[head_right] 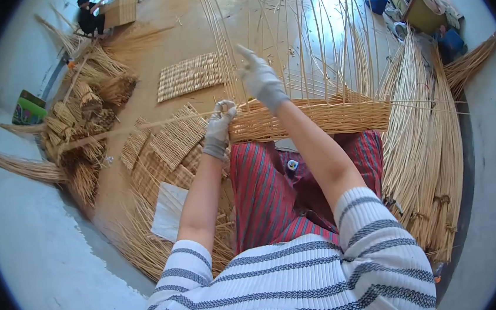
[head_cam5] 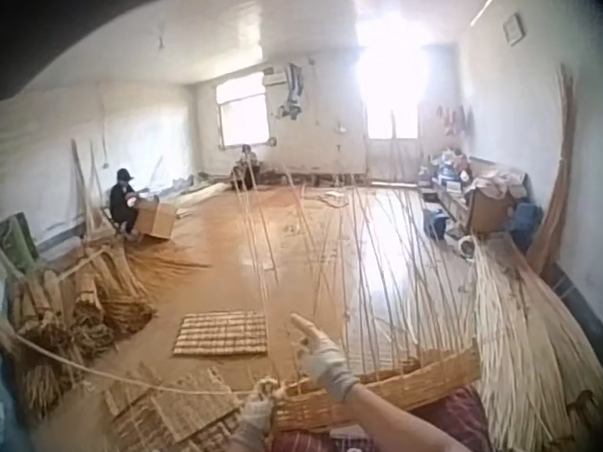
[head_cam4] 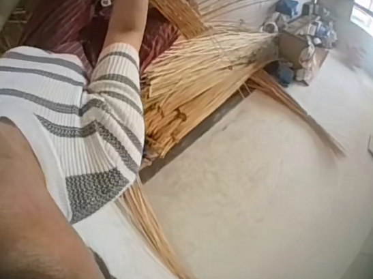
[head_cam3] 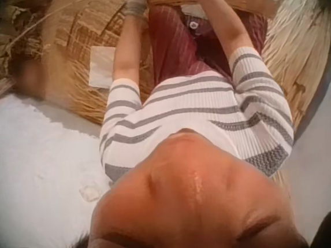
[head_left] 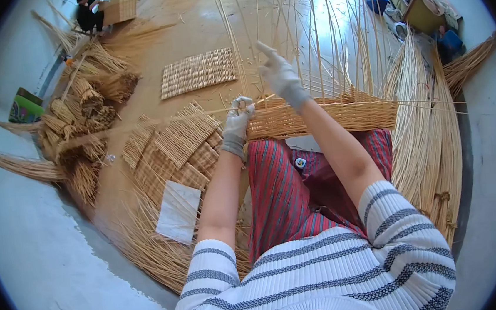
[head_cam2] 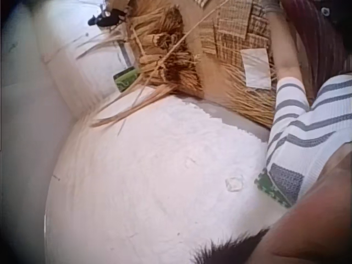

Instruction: The recorder is weaving a rectangular basket using flexible plant stalks in a workshop environment.

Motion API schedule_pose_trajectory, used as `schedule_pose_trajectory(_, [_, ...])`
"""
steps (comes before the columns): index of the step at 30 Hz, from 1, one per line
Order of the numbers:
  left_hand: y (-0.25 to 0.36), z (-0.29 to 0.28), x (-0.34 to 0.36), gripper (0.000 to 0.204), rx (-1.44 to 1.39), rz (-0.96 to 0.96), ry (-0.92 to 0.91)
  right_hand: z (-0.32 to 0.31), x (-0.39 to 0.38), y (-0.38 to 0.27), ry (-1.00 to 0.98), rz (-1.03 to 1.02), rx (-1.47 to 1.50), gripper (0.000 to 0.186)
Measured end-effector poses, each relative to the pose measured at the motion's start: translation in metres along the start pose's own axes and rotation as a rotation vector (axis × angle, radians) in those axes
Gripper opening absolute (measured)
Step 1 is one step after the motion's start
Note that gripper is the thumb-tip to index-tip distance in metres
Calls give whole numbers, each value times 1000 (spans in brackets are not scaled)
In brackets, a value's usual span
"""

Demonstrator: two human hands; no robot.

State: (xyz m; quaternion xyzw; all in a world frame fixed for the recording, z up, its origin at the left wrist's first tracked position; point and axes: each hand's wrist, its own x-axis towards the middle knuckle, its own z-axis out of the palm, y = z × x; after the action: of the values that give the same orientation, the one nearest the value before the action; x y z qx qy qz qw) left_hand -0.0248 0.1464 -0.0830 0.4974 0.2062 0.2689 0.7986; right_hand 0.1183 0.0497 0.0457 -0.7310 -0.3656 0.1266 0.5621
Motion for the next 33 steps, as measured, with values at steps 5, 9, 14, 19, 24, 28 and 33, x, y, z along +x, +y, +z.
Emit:
schedule_pose_trajectory(5, [-17,-32,16,31,176,307,118,-17,-119,29,52,163,-384,30])
schedule_pose_trajectory(9, [-16,-2,20,33,109,180,28,-20,-55,10,-220,152,-454,29])
schedule_pose_trajectory(14, [-8,-30,23,36,120,210,27,22,-10,-7,-625,262,-824,48])
schedule_pose_trajectory(19, [-5,-11,9,27,354,445,282,27,-17,5,-528,249,-773,35])
schedule_pose_trajectory(24, [18,65,-67,21,828,519,350,-26,-119,68,-84,269,336,27])
schedule_pose_trajectory(28, [33,96,-61,78,1243,405,-181,-59,-119,83,360,271,494,28])
schedule_pose_trajectory(33, [29,116,-62,87,1471,368,-93,-60,-15,41,101,-233,-489,60])
